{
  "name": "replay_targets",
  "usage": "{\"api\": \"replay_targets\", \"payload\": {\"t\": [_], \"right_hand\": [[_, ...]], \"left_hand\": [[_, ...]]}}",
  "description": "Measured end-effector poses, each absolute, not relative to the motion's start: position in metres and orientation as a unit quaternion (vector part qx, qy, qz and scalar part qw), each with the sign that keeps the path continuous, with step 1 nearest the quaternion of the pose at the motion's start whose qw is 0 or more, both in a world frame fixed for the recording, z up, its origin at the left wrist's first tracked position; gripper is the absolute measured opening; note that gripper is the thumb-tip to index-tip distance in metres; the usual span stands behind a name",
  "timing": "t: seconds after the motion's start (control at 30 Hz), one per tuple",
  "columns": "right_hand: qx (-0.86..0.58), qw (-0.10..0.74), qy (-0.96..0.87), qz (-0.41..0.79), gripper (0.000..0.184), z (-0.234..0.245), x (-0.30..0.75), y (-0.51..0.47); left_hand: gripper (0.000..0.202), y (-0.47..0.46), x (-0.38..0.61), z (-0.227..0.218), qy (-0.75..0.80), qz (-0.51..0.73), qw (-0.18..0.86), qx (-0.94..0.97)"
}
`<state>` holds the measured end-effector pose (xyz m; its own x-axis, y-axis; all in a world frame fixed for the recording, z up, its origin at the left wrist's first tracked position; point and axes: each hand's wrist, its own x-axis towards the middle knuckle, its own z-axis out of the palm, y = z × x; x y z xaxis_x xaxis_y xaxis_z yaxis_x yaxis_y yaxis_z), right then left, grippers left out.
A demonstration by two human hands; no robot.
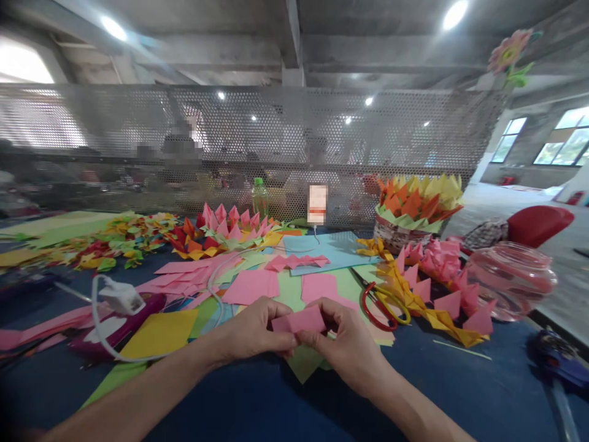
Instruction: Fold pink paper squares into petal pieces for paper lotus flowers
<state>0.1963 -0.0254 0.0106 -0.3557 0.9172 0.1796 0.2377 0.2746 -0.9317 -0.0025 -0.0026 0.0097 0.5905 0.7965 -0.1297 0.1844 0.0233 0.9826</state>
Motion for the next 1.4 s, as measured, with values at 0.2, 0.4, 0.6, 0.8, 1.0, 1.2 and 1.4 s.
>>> {"api": "replay_targets", "payload": {"t": [0.2, 0.4, 0.6, 0.8, 1.0, 1.2, 1.4], "right_hand": [[-0.415, 0.373, -0.701, 0.444, 0.021, 0.010, 0.200, -0.021], [-0.415, 0.371, -0.694, 0.457, 0.030, 0.006, 0.207, -0.015], [-0.483, 0.369, -0.696, 0.381, 0.038, 0.007, 0.208, -0.016], [-0.490, 0.374, -0.701, 0.359, 0.038, 0.006, 0.210, -0.014], [-0.498, 0.335, -0.723, 0.342, 0.044, 0.001, 0.219, -0.009], [-0.486, 0.328, -0.735, 0.341, 0.038, 0.001, 0.219, -0.006], [-0.494, 0.337, -0.741, 0.305, 0.033, -0.003, 0.220, -0.005]], "left_hand": [[0.021, -0.001, -0.003, 0.015, 0.378, 0.256, 0.610, 0.648], [0.020, 0.002, -0.006, 0.016, 0.373, 0.264, 0.589, 0.666], [0.022, 0.002, -0.009, 0.014, 0.376, 0.235, 0.582, 0.682], [0.026, 0.003, -0.010, 0.016, 0.401, 0.226, 0.513, 0.725], [0.025, 0.002, -0.007, 0.017, 0.409, 0.238, 0.474, 0.743], [0.019, 0.002, -0.003, 0.014, 0.426, 0.257, 0.460, 0.736], [0.007, 0.003, -0.005, 0.017, 0.432, 0.249, 0.466, 0.731]]}}
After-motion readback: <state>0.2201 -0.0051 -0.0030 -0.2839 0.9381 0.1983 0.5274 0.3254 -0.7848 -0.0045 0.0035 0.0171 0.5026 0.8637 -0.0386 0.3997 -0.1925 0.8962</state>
